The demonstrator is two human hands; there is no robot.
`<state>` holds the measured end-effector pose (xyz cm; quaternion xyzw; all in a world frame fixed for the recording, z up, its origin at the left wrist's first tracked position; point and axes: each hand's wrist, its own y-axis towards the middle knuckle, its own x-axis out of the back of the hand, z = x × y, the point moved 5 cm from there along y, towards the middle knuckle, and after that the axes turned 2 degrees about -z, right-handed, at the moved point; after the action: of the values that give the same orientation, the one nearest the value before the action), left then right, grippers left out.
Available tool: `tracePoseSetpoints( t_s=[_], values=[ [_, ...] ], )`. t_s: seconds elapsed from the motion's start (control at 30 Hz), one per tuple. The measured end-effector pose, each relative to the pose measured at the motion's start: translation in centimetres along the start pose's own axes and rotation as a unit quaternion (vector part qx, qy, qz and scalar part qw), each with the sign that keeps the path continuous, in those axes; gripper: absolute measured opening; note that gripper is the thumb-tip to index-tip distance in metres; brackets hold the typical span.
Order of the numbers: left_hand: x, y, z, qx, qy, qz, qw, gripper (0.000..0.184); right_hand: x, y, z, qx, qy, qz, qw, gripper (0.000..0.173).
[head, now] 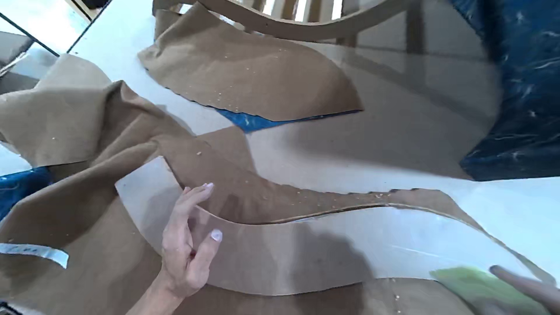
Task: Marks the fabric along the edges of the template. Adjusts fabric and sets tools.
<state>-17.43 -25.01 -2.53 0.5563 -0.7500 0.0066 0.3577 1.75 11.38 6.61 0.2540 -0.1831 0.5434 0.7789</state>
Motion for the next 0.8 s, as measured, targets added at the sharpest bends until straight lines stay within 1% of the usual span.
tracePoseSetpoints(
  t_s=[0.03,0.07,0.1,0.13,0.2,0.3,0.4,0.47,0.53,0.6,0.63,0.7,0.77,0.8],
  values=[
    [1.4,0.7,0.7,-0.003,-0.026,-0.016,1.000,0.041,-2.0,-0.5,1.2,-0.012,0.015,-0.006,1.000,0.028],
    [3.1,1.6,1.4,-0.017,-0.017,-0.014,1.000,0.032,-4.0,-0.9,2.3,-0.027,0.027,-0.008,0.999,0.029],
    [4.8,2.8,2.1,-0.036,0.019,0.004,0.999,0.030,-6.1,-1.3,3.4,-0.041,0.036,-0.014,0.998,0.031],
    [6.5,4.0,2.8,-0.065,0.061,0.026,0.996,0.031,-8.2,-1.4,4.6,-0.049,0.039,-0.026,0.998,0.032],
    [9.0,6.3,4.7,-0.133,0.135,0.078,0.979,0.033,-12.8,-0.5,7.4,-0.056,0.035,-0.038,0.997,0.035],
    [9.7,8.7,7.8,-0.208,0.193,0.178,0.942,0.037,-19.8,2.6,10.8,-0.028,0.007,-0.047,0.998,0.031],
    [8.7,10.8,10.1,-0.241,0.196,0.232,0.922,0.041,-26.1,6.3,11.7,0.027,-0.016,-0.085,0.996,0.026],
    [9.1,13.0,11.7,-0.224,0.174,0.231,0.931,0.043,-29.0,8.5,11.2,0.044,-0.016,-0.103,0.994,0.027],
    [10.8,15.5,13.1,-0.180,0.163,0.202,0.949,0.044,-31.3,10.6,10.8,0.039,0.002,-0.110,0.993,0.030],
    [12.8,17.0,13.7,-0.141,0.193,0.181,0.954,0.045,-32.9,12.4,10.6,0.035,0.025,-0.118,0.992,0.032],
    [13.7,17.0,13.4,-0.128,0.218,0.175,0.951,0.045,-33.5,13.2,10.6,0.036,0.029,-0.123,0.991,0.033],
    [14.3,15.3,11.5,-0.113,0.248,0.158,0.949,0.042,-34.4,14.3,10.7,0.038,0.031,-0.125,0.991,0.033],
    [13.2,12.1,10.4,-0.098,0.248,0.127,0.955,0.038,-35.1,14.9,10.9,0.042,0.020,-0.124,0.991,0.033],
    [12.2,10.7,10.7,-0.088,0.242,0.117,0.959,0.035,-35.5,15.0,10.9,0.048,0.010,-0.123,0.991,0.032]
  ],
)
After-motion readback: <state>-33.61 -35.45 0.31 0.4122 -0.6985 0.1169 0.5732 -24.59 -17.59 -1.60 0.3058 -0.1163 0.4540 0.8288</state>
